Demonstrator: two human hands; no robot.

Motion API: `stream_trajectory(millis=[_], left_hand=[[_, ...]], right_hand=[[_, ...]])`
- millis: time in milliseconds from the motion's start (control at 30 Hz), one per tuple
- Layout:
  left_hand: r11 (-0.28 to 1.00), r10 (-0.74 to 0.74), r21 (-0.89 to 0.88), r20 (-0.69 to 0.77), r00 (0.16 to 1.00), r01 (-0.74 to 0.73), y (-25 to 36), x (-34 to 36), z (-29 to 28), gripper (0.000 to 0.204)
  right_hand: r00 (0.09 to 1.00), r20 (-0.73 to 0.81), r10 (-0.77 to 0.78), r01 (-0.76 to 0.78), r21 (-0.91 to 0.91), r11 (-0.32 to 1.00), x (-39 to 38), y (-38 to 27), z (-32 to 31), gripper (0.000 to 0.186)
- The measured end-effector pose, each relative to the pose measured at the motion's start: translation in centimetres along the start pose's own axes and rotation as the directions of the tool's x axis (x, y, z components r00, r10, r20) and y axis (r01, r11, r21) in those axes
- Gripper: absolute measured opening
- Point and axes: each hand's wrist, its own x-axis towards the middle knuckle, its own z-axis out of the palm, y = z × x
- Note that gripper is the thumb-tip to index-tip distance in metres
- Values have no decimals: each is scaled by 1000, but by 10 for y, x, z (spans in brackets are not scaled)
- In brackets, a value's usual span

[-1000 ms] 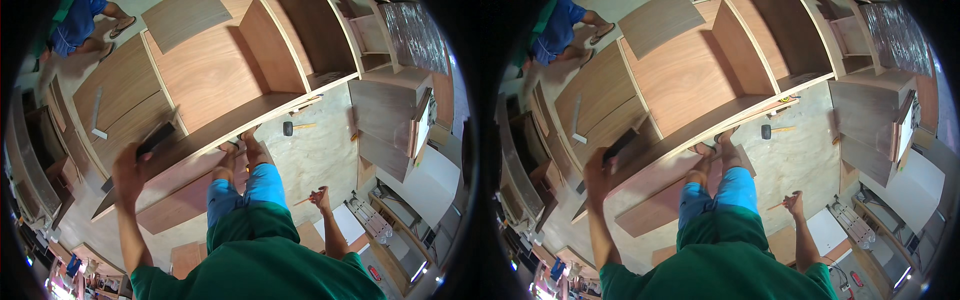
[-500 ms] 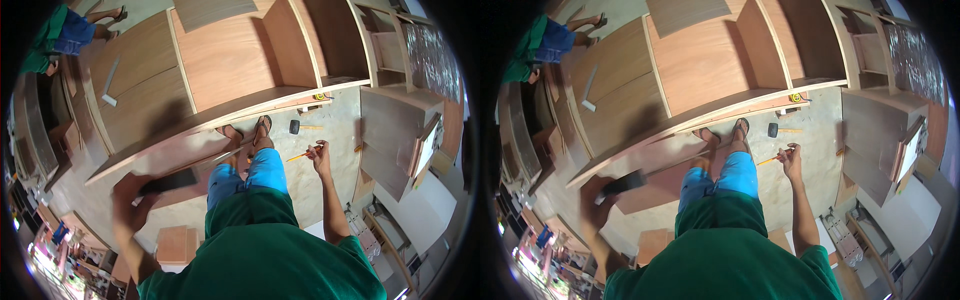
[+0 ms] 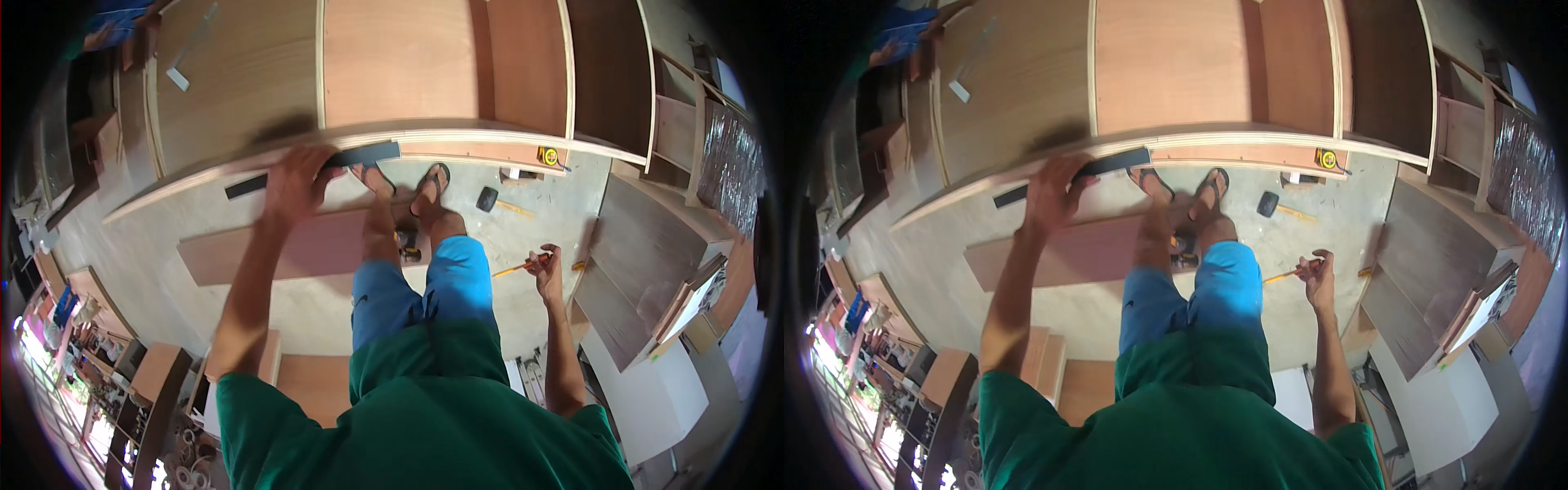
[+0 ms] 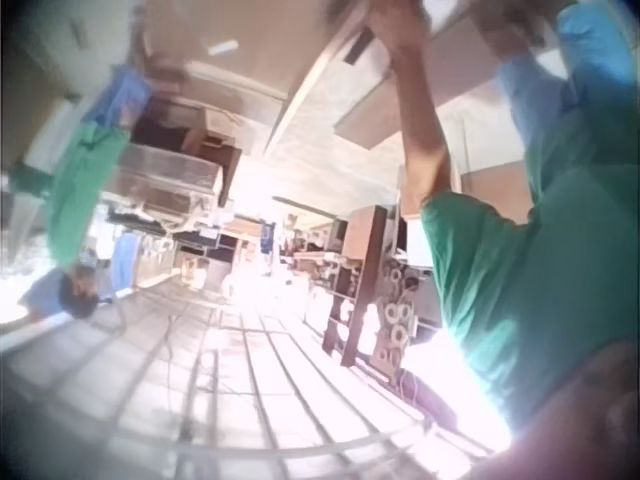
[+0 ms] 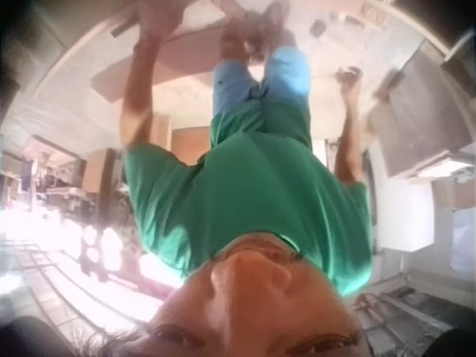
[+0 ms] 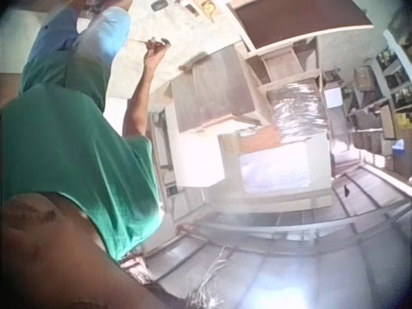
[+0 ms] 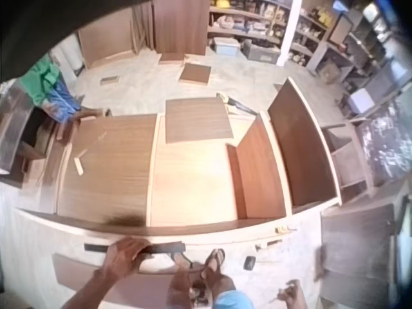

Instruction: The person measures a wooden cabinet component using a tape measure and pencil, marks the wood, and then fits a shelf into the cabinet frame.

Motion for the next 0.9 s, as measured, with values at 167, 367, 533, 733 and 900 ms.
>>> stream_trajectory(millis=[167,367,533,733,900], left_hand=[[996,16,92,-156,988,-1,4,-11,30,34],[975,73,223,-252,965,-15,7,-13,42,41],[954,52,298,-261,964,29,2,-20,50,35],[964,69,266,-274,959,7,6,-5,57,32],[976,138,194,-193,971,-101,-6,9,50,34]], right_hand=[[998,55,19,-18,-22,1000,6,17,3,40],[999,17,-49,51,-89,995,26,-20,38,30],[993,73,-90,84,81,993,53,-105,106,25],[941,316,-124,116,44,992,65,-175,206,19],[907,221,-358,282,312,907,75,-197,279,40]])
